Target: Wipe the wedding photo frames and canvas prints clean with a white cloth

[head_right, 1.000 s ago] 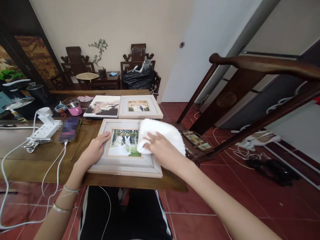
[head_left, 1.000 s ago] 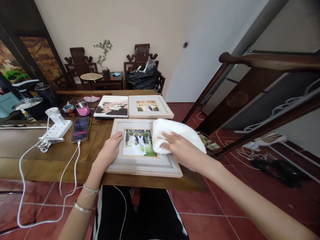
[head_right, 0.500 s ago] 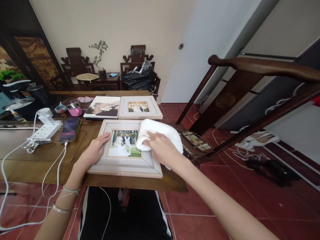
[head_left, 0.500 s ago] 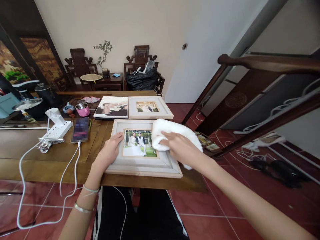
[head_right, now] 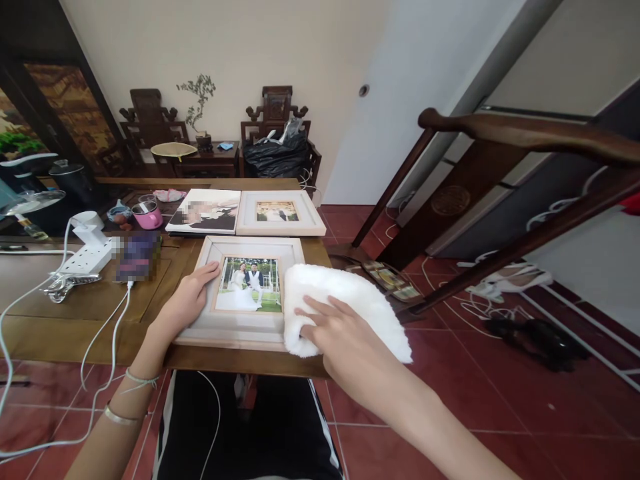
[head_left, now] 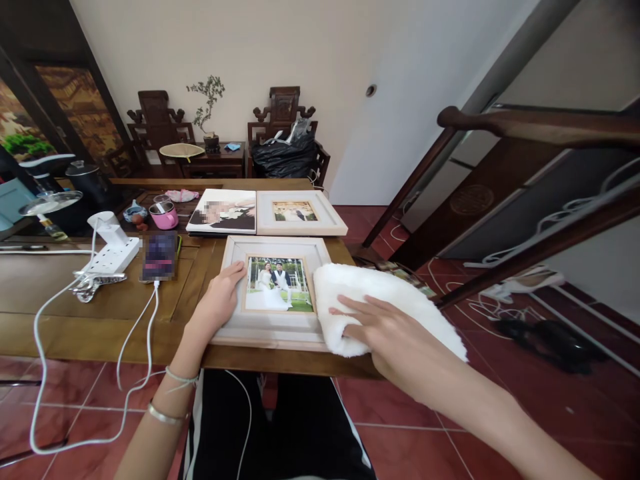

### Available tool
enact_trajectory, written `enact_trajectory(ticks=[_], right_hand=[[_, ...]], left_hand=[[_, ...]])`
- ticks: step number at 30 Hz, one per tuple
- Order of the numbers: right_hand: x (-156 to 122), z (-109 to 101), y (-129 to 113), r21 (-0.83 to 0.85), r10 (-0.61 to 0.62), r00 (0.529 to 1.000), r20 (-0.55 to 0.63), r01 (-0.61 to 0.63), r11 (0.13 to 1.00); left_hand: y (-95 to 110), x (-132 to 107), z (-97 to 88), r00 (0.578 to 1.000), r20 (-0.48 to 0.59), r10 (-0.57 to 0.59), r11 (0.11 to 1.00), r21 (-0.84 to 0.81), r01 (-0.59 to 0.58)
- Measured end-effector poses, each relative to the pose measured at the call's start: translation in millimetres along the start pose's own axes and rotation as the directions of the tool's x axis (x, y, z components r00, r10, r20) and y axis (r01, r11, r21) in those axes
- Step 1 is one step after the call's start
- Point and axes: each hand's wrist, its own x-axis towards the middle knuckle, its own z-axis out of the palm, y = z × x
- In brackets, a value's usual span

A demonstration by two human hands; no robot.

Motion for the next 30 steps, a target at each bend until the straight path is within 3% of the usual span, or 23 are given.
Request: enact_trajectory(ticks=[6,11,14,17,21,24,27,30], right_hand=[[27,0,-33,0.060,0.015,0.996,0.082,-0.020,0.998],[62,2,-74,0.102,-0.113,0.992,0.061,0.107,0.989],[70,8,-85,0.080,-0.155,0.987,0.052,0.151,0.985],[54,16,-76,0.080,-0.121,0.993,0.014,0.119,0.990],[16,24,-43,0.046,-0.009,0.999,-0.034,0.010,0.999],[-1,28,-25,0.030,-0.013,0.998,-0.057,0.014,0.999],[2,28,-28,0.038,-0.044,0.997,-0.057,0.046,0.998],[24,24,-49,0.072,-0.079,0.997,-0.025,0.081,0.994]], left_hand=[[-1,1,2.0,1.000,-0.017,0.000,1.000,-0.025,0.000],[-4,1,4.2,0.999,-0.039,0.015,0.999,-0.040,-0.016],[-5,1,3.3,0.999,-0.038,0.025,0.998,-0.048,-0.027],[-5,2,2.4,0.999,-0.036,0.038,0.998,-0.043,-0.039],[-3,2,1.8,0.999,-0.018,0.033,0.999,-0.031,-0.034],[-3,2,2.4,1.000,-0.017,0.024,0.999,-0.028,-0.024],[-4,1,4.7,0.999,-0.033,0.019,1.000,-0.022,-0.020],[-6,1,6.5,0.999,-0.045,0.023,0.999,-0.022,-0.024]])
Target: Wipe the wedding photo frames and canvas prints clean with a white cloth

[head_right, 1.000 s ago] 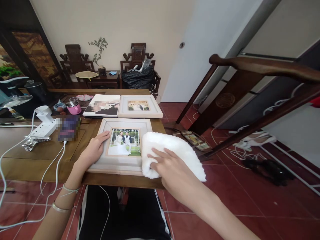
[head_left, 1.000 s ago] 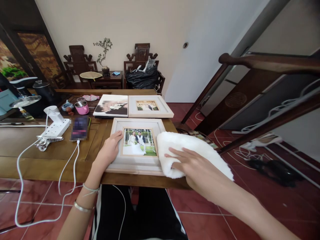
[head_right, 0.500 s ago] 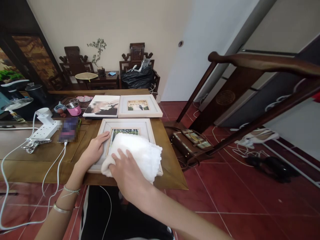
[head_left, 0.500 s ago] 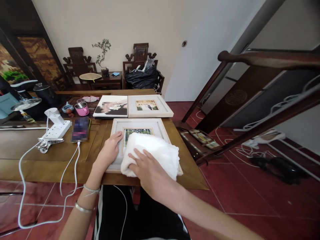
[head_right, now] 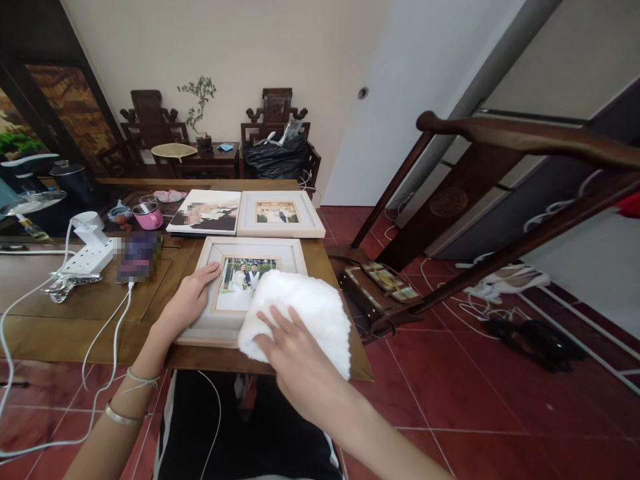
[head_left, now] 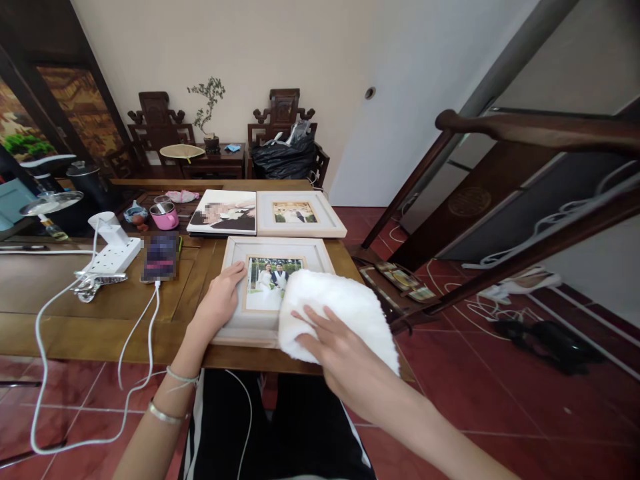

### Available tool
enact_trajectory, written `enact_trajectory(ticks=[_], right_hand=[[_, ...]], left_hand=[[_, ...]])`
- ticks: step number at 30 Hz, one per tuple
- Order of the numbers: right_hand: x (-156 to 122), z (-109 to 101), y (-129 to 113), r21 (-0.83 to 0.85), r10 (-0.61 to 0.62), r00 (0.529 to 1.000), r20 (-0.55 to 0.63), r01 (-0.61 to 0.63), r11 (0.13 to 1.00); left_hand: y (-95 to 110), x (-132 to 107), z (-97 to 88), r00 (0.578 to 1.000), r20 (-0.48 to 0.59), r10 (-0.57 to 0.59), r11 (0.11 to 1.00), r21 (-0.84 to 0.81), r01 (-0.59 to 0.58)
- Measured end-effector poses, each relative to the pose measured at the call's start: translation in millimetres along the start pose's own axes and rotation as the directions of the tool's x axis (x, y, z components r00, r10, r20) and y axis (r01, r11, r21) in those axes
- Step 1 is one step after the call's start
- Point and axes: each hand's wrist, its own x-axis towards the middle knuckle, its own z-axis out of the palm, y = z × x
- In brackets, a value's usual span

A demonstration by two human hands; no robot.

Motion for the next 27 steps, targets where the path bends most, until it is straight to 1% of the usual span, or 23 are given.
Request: enact_trajectory(ticks=[4,6,8,10,13,16,17,18,20,21,22,23,24,25,27], right_hand=[[45,-4,-32,0.026,-0.089,0.993,0.074,0.088,0.996],[62,-4,-43,0.018,-0.132,0.987,0.091,0.131,0.991],[68,-3,-47,0.023,-0.148,0.985,0.091,0.147,0.989],[61,-3,-43,0.049,-0.132,0.989,0.074,0.129,0.991],[36,-11,-19,0.100,-0.095,0.994,0.059,0.089,0.991],[14,-28,20,0.118,-0.020,0.997,0.068,0.011,0.993],[10,-33,36,0.115,0.030,0.999,0.040,-0.035,0.993],[10,-37,52,0.097,0.079,0.997,-0.021,-0.077,0.992],[19,-42,82,0.028,0.174,0.967,-0.187,-0.172,0.985],[27,-42,96,-0.014,0.189,0.944,-0.271,-0.200,0.980],[37,-40,107,-0.061,0.181,0.924,-0.337,-0.213,0.975],[47,-37,117,-0.110,0.152,0.914,-0.377,-0.207,0.972],[57,-33,123,-0.157,0.112,0.917,-0.383,-0.184,0.970],[66,-28,127,-0.198,0.072,0.930,-0.360,-0.152,0.968],[79,-17,127,-0.245,0.026,0.963,-0.267,-0.094,0.965]], left_hand=[[3,1,-2.4,1.000,-0.002,-0.014,1.000,-0.001,0.014],[5,1,-4.9,1.000,0.007,-0.024,1.000,-0.004,0.024],[5,1,-6.5,1.000,0.016,-0.027,1.000,-0.009,0.027],[4,1,-6.2,1.000,0.015,-0.015,1.000,-0.011,0.015],[1,0,-3.4,1.000,0.015,0.002,1.000,-0.011,-0.002],[0,-1,-1.1,1.000,0.024,0.001,1.000,-0.010,-0.001],[0,-2,-0.9,1.000,0.026,-0.001,1.000,-0.009,0.001],[1,-2,-0.9,1.000,0.030,-0.003,1.000,-0.007,0.003],[2,-2,-1.3,0.999,0.033,-0.010,1.000,-0.001,0.010],[2,-3,-1.5,0.999,0.031,-0.017,1.000,0.004,0.017],[2,-3,-1.7,0.999,0.029,-0.023,1.000,0.009,0.023],[2,-3,-1.9,0.999,0.027,-0.027,1.000,0.014,0.026],[2,-3,-2.0,0.999,0.026,-0.028,0.999,0.019,0.027],[2,-3,-2.0,0.999,0.025,-0.025,0.999,0.023,0.024],[1,-2,-2.0,1.000,0.023,-0.013,1.000,0.027,0.012]])
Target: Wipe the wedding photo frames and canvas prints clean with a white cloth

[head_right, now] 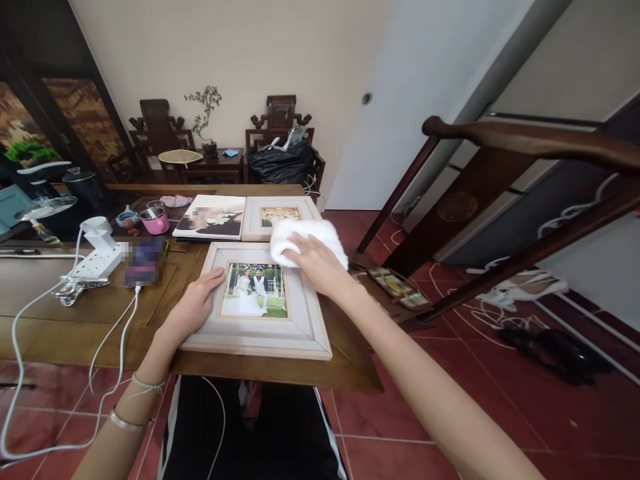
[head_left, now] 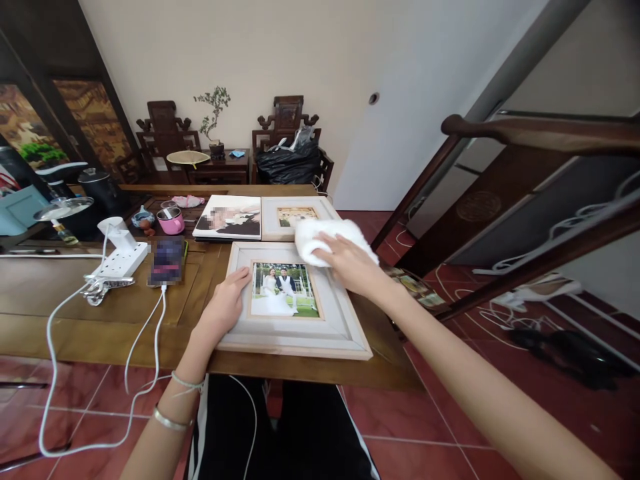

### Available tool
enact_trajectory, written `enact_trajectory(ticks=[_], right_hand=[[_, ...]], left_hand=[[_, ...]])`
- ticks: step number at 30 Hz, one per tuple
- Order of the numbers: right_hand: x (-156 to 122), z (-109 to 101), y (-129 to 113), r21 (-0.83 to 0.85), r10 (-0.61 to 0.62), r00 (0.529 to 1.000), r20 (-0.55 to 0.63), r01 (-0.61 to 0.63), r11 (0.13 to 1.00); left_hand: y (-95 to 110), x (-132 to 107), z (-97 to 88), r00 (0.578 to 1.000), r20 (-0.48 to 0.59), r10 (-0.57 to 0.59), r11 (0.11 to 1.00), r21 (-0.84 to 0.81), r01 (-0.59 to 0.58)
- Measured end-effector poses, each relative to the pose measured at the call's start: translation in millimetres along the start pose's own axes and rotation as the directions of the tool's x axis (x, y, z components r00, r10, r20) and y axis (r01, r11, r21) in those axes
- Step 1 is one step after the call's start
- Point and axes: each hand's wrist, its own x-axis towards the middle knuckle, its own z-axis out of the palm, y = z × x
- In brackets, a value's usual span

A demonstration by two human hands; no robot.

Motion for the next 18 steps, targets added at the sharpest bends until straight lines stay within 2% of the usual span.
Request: enact_trajectory(ticks=[2,5,11,14,18], right_hand=[[-1,7,-10,0.006,-0.033,0.997,0.071,0.033,0.999],[-18,2,-29,0.058,-0.057,0.994,0.093,0.052,0.997],[-70,-38,-72,0.166,-0.126,0.971,0.204,0.092,0.982],[-89,-51,-90,0.242,-0.145,0.961,0.237,0.086,0.966],[-89,-45,-98,0.290,-0.112,0.967,0.231,0.042,0.956]], left_hand=[[0,0,0.0,1.000,-0.010,0.004,1.000,-0.002,-0.004],[1,1,-0.2,1.000,-0.015,-0.003,1.000,-0.014,0.003],[0,0,0.9,1.000,-0.006,-0.006,1.000,-0.012,0.006],[-1,-1,1.5,1.000,0.007,-0.002,1.000,-0.001,0.002],[0,-1,-0.2,1.000,0.016,0.005,1.000,0.000,-0.005]])
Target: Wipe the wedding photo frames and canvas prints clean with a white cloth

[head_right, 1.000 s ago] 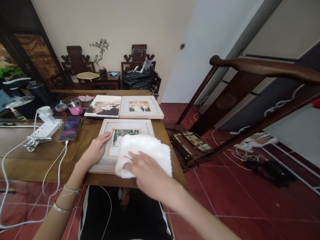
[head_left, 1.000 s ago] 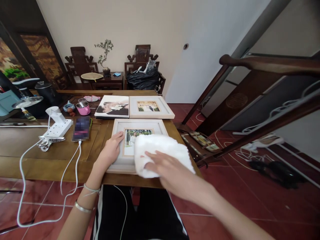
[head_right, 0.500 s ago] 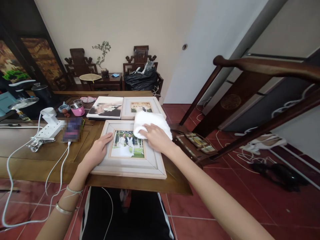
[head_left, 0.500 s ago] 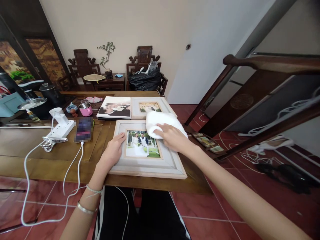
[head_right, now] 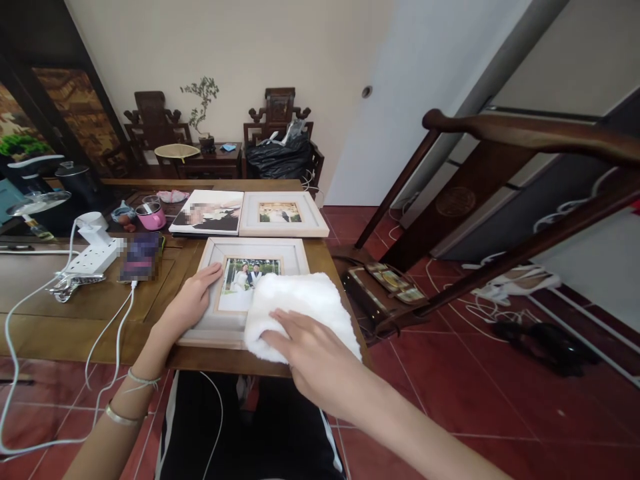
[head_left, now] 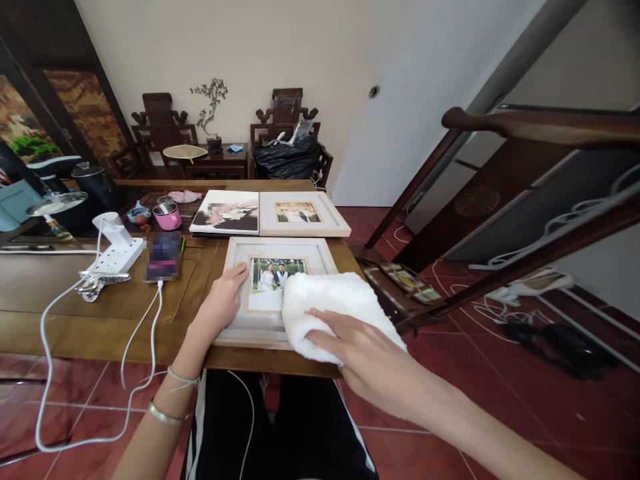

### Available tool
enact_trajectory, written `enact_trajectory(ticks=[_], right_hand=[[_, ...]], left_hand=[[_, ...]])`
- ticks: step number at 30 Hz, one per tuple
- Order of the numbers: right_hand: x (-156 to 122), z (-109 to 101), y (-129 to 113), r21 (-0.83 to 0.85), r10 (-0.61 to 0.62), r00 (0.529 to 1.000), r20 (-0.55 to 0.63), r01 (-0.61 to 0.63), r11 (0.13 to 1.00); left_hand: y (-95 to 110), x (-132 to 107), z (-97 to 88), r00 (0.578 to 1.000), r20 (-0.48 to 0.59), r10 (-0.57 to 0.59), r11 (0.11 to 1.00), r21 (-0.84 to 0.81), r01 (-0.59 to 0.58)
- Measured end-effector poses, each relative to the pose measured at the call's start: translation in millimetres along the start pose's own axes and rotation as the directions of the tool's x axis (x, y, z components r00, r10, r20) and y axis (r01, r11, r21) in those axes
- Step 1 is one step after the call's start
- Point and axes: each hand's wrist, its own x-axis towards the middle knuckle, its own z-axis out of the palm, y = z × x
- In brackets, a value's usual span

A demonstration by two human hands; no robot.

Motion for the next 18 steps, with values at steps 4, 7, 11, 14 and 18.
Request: enact_trajectory(ticks=[4,7,11,14,18], right_hand=[[37,11,27,-0.037,0.062,0.994,-0.086,-0.065,0.997],[75,15,55,-0.108,0.118,0.973,-0.197,-0.141,0.984],[105,16,73,-0.194,0.100,0.974,-0.201,-0.140,0.971],[94,15,64,-0.186,0.048,0.991,-0.121,-0.070,0.980],[49,-3,31,-0.095,-0.017,1.000,0.026,0.020,0.995]], left_hand=[[-1,0,-0.9,1.000,0.016,0.002,1.000,-0.010,-0.002],[-3,0,-0.2,1.000,0.008,0.002,1.000,-0.027,-0.002],[-4,0,-0.1,1.000,-0.012,0.016,0.999,-0.029,-0.017],[-3,1,-0.8,1.000,-0.006,0.028,1.000,-0.010,-0.028],[-2,1,-0.5,1.000,-0.008,0.021,1.000,-0.008,-0.021]])
